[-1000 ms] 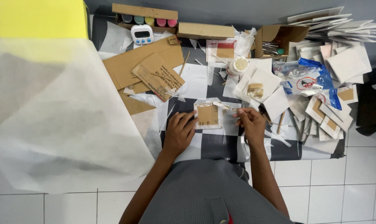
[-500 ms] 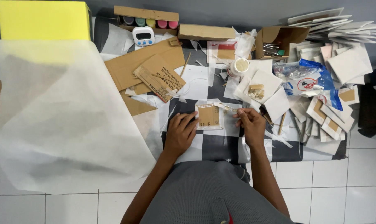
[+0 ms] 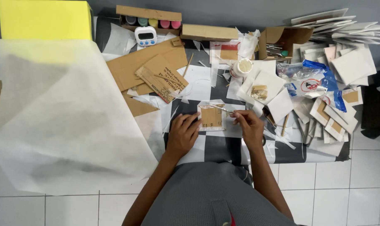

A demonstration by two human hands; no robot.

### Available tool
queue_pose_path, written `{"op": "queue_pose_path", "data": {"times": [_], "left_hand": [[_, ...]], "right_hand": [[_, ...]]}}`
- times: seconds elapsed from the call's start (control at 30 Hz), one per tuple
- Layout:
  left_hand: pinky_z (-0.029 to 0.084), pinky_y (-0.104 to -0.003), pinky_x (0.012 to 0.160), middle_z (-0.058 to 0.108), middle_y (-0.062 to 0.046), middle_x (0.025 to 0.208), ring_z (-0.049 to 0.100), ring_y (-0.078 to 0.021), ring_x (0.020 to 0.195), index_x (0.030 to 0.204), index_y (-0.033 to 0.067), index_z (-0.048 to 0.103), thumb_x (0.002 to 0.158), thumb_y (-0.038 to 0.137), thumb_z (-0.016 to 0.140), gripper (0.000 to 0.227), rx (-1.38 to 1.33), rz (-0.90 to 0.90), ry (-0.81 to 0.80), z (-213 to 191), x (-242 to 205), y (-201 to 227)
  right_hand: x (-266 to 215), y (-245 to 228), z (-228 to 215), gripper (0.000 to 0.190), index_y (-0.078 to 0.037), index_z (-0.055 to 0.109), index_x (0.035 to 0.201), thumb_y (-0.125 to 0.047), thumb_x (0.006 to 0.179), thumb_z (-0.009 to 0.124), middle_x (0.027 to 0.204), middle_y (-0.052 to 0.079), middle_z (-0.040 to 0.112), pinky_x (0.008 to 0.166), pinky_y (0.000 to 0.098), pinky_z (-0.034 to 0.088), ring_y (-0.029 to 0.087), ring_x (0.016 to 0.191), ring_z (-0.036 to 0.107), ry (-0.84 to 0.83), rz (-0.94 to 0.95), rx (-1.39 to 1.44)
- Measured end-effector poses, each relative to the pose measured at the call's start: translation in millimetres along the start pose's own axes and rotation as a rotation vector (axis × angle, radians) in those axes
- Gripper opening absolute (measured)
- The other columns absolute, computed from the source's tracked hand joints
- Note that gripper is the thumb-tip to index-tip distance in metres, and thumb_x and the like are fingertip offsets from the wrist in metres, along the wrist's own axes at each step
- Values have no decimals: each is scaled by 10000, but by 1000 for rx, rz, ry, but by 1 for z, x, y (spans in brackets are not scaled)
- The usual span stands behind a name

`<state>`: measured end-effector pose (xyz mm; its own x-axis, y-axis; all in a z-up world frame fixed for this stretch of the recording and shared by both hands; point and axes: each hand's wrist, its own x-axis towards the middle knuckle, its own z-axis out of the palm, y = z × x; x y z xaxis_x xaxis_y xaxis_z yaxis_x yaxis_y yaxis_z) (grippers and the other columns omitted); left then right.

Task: Applying glue to cardboard pieces to assemble a structure and then trimming the edges with scissors.

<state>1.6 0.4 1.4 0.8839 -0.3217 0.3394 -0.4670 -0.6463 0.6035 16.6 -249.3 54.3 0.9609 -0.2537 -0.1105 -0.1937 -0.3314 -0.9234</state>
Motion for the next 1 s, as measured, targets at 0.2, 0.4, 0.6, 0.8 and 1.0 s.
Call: {"op": "queue_pose_path", "data": {"times": [0.2,0.4,0.6,0.8,1.0], "left_hand": [[395,-502,1119,627,-32,1375,568,-255,1253,1231,162,705,1026,206,554,258,-6,-3,5,0,1,1],[398,-496,1116,621,-21,1384,563,-246,1261,1223,168,703,1021,210,558,252,24,7,2,2,0,-1],[381,-498,1130,626,-21,1366,561,-244,1261,1234,167,700,1029,217,548,260,9,7,8,4,-1,-2],[380,-499,1126,627,-26,1366,558,-250,1266,1227,165,703,1027,213,557,252,1,5,-2,2,-2,-2],[378,-506,1130,627,-36,1351,561,-256,1258,1237,157,698,1008,173,577,259,-12,-20,-21,-2,0,1]], "right_hand": [[-10,2,-5,88,-112,822,1005,-84,926,795,712,69,760,660,312,529,188,621,695,23,-231,-312],[-13,-10,0,81,-98,818,986,-78,908,812,684,60,758,681,330,560,183,607,689,61,-304,-284],[6,-35,-11,58,-113,801,979,-72,937,806,695,62,742,679,365,550,238,628,695,141,-450,-400],[73,-64,-52,44,-58,793,1060,-15,1062,786,789,46,751,723,346,545,227,673,672,264,-675,-546],[117,-70,-41,81,-90,774,1043,-41,997,818,771,25,728,706,339,566,223,711,700,162,-785,-823]]}}
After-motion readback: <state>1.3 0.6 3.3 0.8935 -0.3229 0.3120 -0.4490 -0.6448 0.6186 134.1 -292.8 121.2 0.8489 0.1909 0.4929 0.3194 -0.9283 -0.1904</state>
